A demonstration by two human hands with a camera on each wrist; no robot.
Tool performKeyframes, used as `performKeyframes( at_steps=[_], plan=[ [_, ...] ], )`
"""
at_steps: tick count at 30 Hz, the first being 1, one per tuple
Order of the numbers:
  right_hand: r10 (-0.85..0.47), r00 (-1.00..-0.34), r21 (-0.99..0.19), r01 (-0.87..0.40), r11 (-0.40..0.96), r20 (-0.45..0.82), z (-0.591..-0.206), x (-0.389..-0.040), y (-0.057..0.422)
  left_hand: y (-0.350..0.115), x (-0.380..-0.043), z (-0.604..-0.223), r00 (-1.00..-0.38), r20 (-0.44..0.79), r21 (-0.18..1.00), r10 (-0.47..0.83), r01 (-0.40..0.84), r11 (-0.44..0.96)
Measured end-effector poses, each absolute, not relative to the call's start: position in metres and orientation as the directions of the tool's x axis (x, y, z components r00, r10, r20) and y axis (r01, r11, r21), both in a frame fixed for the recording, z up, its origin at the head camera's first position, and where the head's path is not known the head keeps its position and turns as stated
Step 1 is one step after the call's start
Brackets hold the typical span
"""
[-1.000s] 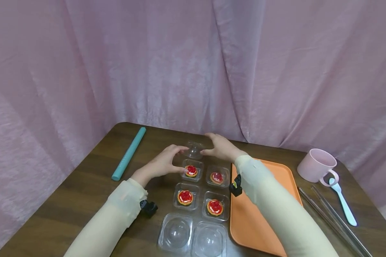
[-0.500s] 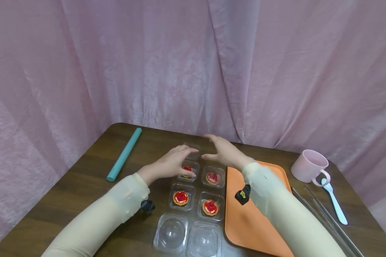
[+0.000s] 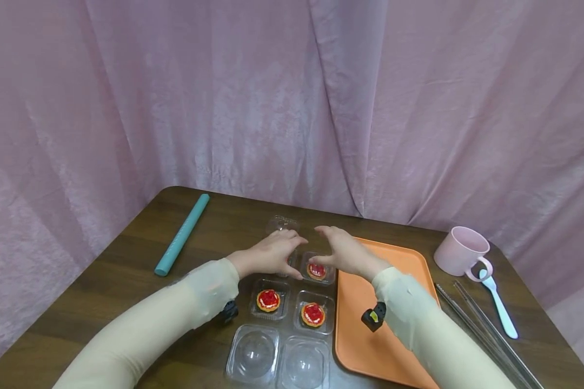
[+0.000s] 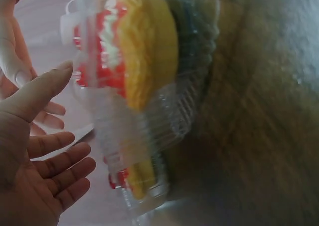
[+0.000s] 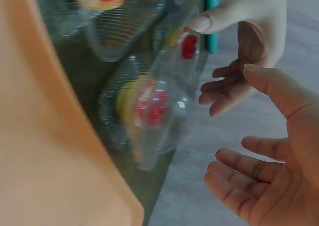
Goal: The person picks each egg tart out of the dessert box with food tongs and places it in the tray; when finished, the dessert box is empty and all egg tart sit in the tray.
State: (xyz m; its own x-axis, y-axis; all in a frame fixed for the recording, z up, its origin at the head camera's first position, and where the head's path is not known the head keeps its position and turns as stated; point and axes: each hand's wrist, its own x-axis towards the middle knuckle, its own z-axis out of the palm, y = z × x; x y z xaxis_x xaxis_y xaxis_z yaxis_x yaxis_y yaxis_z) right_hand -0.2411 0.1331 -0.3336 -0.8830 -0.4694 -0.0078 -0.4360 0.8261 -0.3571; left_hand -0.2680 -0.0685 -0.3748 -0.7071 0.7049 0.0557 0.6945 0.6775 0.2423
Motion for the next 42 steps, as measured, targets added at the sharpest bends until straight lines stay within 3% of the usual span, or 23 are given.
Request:
performKeyframes(
  at_steps=[10, 17, 23, 42],
  plan=[
    [-0.496, -0.868, -0.272, -0.479, 0.835, 0.005, -0.362, -0.238, 0.135, -0.058, -0.269, -0.378, -0.722, -0.004, 0.214, 0.692, 0.675, 0.706],
    [-0.483, -0.876, -0.247, -0.469, 0.848, 0.004, -0.372, -0.239, 0.135, -0.056, -0.271, -0.384, -0.710, 0.024, 0.170, 0.704, 0.697, 0.697],
    [-0.488, -0.873, -0.225, -0.480, 0.848, 0.023, -0.379, -0.239, 0.135, -0.054, -0.272, -0.388, -0.721, 0.007, 0.204, 0.693, 0.679, 0.705],
    [-0.503, -0.863, -0.321, -0.491, 0.810, 0.051, -0.377, -0.237, 0.137, -0.060, -0.277, -0.398, -0.732, 0.016, 0.242, 0.681, 0.664, 0.708]
  ],
)
